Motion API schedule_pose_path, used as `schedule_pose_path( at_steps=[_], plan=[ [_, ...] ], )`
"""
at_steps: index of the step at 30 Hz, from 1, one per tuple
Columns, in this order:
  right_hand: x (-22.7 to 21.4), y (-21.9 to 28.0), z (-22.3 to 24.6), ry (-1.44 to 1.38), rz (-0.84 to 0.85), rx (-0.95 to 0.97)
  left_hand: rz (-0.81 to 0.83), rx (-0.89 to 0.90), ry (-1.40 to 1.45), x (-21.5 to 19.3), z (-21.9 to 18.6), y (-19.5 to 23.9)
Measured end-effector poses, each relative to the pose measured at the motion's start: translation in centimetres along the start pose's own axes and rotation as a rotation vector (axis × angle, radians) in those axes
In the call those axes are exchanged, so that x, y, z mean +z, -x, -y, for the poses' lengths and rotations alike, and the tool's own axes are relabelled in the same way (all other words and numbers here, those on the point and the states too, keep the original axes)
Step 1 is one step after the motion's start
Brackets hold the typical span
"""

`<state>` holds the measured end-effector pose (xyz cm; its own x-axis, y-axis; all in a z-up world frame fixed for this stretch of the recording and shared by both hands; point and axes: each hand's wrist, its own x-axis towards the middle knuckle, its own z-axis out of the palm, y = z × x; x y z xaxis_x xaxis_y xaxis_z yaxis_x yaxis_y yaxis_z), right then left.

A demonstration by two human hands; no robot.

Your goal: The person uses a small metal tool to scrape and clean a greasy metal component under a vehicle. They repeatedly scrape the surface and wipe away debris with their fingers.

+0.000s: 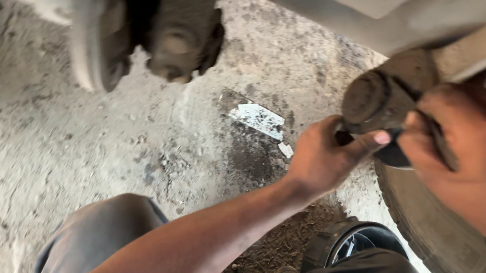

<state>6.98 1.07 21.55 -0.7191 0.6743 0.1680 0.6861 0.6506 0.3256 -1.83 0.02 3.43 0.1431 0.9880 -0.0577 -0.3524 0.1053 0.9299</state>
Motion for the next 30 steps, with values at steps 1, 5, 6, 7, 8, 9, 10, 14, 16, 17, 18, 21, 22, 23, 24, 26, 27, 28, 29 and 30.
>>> schedule_pose_path(
  at_steps=[1, 5, 6, 7, 8, 9, 10, 14, 16, 17, 18, 21, 22, 23, 24, 26, 27, 28, 29, 30],
  plan=[
    [-0.2, 0.0, 0.1, -0.014, -0.001, 0.012, -0.007, -0.001, 0.046, 0.0, 0.0, -0.1],
    [-0.3, -0.8, -0.4, -0.051, -0.049, 0.057, -0.031, 0.041, -0.063, 0.1, 0.1, -0.1],
    [-0.3, -0.9, -0.5, -0.033, -0.018, 0.068, -0.025, -0.001, -0.09, 0.1, 0.1, -0.1],
    [-0.3, -1.2, -0.5, -0.015, 0.012, 0.074, -0.022, -0.041, -0.116, 0.2, 0.0, -0.1],
    [-0.5, -1.3, -0.5, 0.002, 0.043, 0.081, -0.029, -0.002, -0.109, 0.2, -0.1, -0.1],
    [-0.6, -1.4, -0.4, 0.005, 0.043, 0.048, -0.039, 0.038, -0.102, 0.1, -0.1, -0.1],
    [-0.8, -1.3, -0.2, 0.008, 0.043, 0.016, -0.048, 0.078, -0.095, 0.1, -0.1, -0.1],
    [-1.7, -1.6, 0.0, -0.269, 0.186, 0.23, -0.041, 0.045, -0.101, 0.1, 0.1, -0.1],
    [-1.5, -1.9, -0.1, -0.194, 0.129, 0.176, -0.049, 0.063, -0.07, 0.2, 0.2, 0.0],
    [-1.3, -1.9, -0.2, -0.155, 0.1, 0.15, -0.045, 0.059, -0.07, 0.3, 0.2, -0.1],
    [-1.4, -1.8, -0.2, -0.081, 0.104, 0.096, -0.042, 0.055, -0.069, 0.3, 0.3, -0.1],
    [-1.4, -1.2, -0.2, -0.034, 0.088, 0.031, -0.031, 0.042, -0.099, 0.1, 0.3, -0.2],
    [-1.5, -0.9, -0.3, -0.129, 0.068, 0.085, -0.026, 0.037, -0.113, 0.0, 0.4, -0.2],
    [-1.4, -0.7, -0.4, -0.156, 0.059, 0.089, -0.031, 0.049, -0.092, 0.0, 0.4, -0.1],
    [-1.4, -0.4, -0.5, -0.184, 0.05, 0.093, -0.037, 0.061, -0.07, 0.1, 0.5, -0.1],
    [-1.0, -0.2, -0.6, -0.112, 0.048, -0.004, -0.04, 0.068, -0.073, 0.0, 0.4, -0.2],
    [-0.9, -0.1, -0.7, -0.093, 0.092, 0.029, -0.042, 0.062, -0.095, 0.0, 0.4, -0.1],
    [-0.9, 0.1, -0.7, -0.075, 0.135, 0.062, -0.044, 0.056, -0.116, -0.1, 0.4, -0.1],
    [-0.7, 0.4, -0.7, -0.058, 0.18, 0.094, -0.038, 0.045, -0.1, -0.2, 0.4, -0.1],
    [-0.5, 0.7, -0.8, -0.103, 0.138, 0.108, -0.032, 0.034, -0.084, -0.2, 0.4, 0.0]
  ],
)
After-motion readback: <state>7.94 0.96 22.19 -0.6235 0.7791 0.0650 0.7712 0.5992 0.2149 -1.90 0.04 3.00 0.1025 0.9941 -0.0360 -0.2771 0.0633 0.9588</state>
